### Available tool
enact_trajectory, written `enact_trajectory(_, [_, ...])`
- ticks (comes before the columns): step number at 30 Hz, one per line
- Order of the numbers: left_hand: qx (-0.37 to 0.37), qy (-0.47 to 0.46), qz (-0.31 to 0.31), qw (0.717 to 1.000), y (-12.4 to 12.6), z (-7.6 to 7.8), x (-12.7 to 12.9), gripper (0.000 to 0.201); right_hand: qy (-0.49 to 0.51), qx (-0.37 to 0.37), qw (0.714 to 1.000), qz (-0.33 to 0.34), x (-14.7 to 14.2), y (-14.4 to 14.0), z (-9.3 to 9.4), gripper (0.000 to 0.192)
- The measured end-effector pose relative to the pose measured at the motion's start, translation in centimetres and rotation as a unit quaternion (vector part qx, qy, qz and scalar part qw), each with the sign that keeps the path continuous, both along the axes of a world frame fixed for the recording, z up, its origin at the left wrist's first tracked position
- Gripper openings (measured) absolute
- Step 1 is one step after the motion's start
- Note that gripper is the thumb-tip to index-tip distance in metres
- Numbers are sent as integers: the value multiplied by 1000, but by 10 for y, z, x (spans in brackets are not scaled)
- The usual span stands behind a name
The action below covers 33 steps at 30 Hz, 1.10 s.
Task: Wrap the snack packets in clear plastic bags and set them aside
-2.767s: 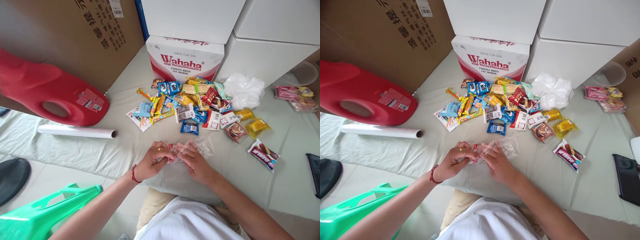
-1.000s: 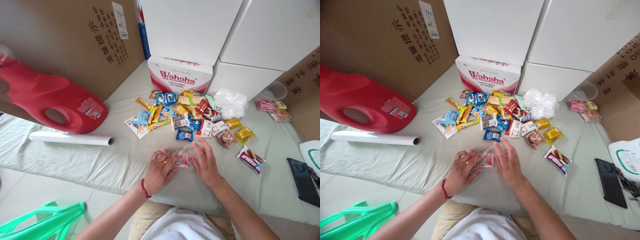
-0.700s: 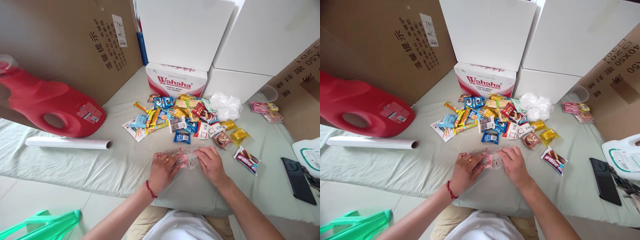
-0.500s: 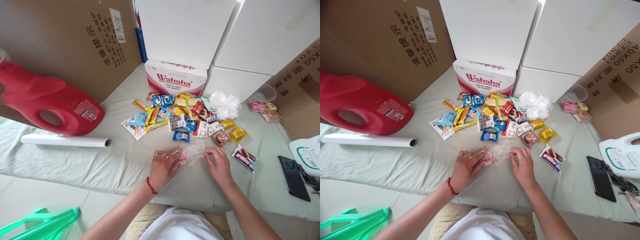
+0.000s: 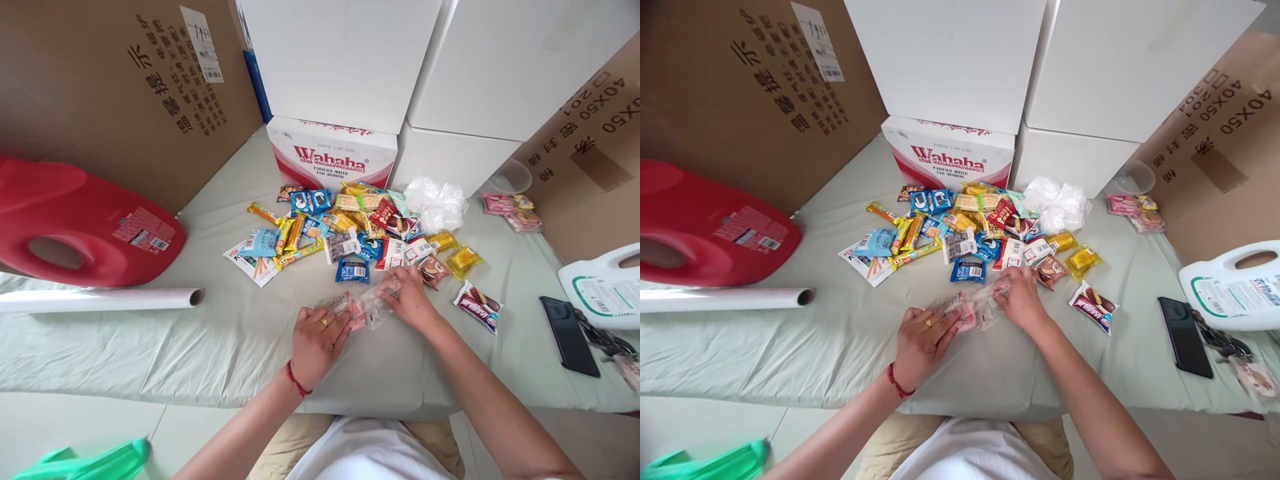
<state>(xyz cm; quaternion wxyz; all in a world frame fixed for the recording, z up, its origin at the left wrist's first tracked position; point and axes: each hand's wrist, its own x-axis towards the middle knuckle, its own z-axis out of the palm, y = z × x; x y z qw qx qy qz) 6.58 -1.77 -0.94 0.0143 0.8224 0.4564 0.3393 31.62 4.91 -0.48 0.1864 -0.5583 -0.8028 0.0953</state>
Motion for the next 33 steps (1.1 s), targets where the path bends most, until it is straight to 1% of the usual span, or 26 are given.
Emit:
enact_trajectory(2, [9,14,-12,1000,0,-2,-1,18,11,-17,1000,2,8,5,2,9])
enact_trajectory(4, [22,35,-28,999,-2,-6,-2,22,17,-45,999,8,15,9,3,8])
enact_trajectory(7, [36,60,-66,995,-6,-12,-3,31,25,-80,996,3,17,14,-4,6])
enact_trajectory(9, [42,79,-85,992,-10,-16,-5,34,24,-81,996,-15,16,17,-12,8])
enact_trajectory(11, [44,104,-82,990,-15,-18,-8,37,28,-78,996,-31,18,19,-14,11])
enact_trajectory(13, [35,123,-70,989,-19,-19,-9,40,52,-69,995,-55,20,19,-5,14])
enact_trajectory(14, [30,129,-63,989,-20,-19,-9,42,68,-45,993,-80,21,17,4,19])
enact_trajectory(16, [28,142,-55,988,-22,-19,-6,43,101,52,985,-131,15,8,28,27])
enact_trajectory(17, [32,147,-51,987,-23,-19,-4,42,109,107,980,-130,8,2,40,29])
enact_trajectory(18, [40,149,-47,987,-23,-18,-2,41,113,143,979,-92,-2,-6,50,31])
enact_trajectory(19, [48,148,-44,987,-25,-17,-2,39,105,139,985,-5,-15,-13,56,34])
enact_trajectory(20, [52,143,-40,987,-27,-16,-4,38,88,112,984,107,-28,-21,58,37])
enact_trajectory(21, [51,134,-37,989,-31,-16,-8,36,68,81,974,200,-42,-28,55,39])
enact_trajectory(22, [41,123,-36,991,-36,-15,-15,36,51,56,964,257,-53,-34,49,39])
enact_trajectory(23, [22,110,-33,993,-43,-16,-25,36,38,39,958,283,-62,-39,40,37])
enact_trajectory(24, [-4,93,-27,995,-51,-16,-37,36,33,30,957,286,-68,-42,30,36])
enact_trajectory(25, [-35,73,-13,997,-60,-17,-50,34,34,26,961,274,-71,-45,21,35])
enact_trajectory(26, [-64,43,16,997,-69,-17,-63,31,41,24,965,259,-71,-47,12,34])
enact_trajectory(28, [-121,-36,115,985,-82,-17,-82,27,65,21,968,242,-68,-49,-1,36])
enact_trajectory(29, [-145,-77,177,970,-85,-15,-86,27,80,21,968,236,-66,-50,-5,36])
enact_trajectory(31, [-187,-128,283,932,-80,-11,-82,32,105,22,969,224,-63,-51,-8,36])
enact_trajectory(32, [-202,-135,315,917,-74,-8,-75,37,115,22,969,219,-62,-51,-9,36])
enact_trajectory(33, [-216,-133,327,910,-65,-4,-65,40,124,21,969,213,-62,-51,-9,35])
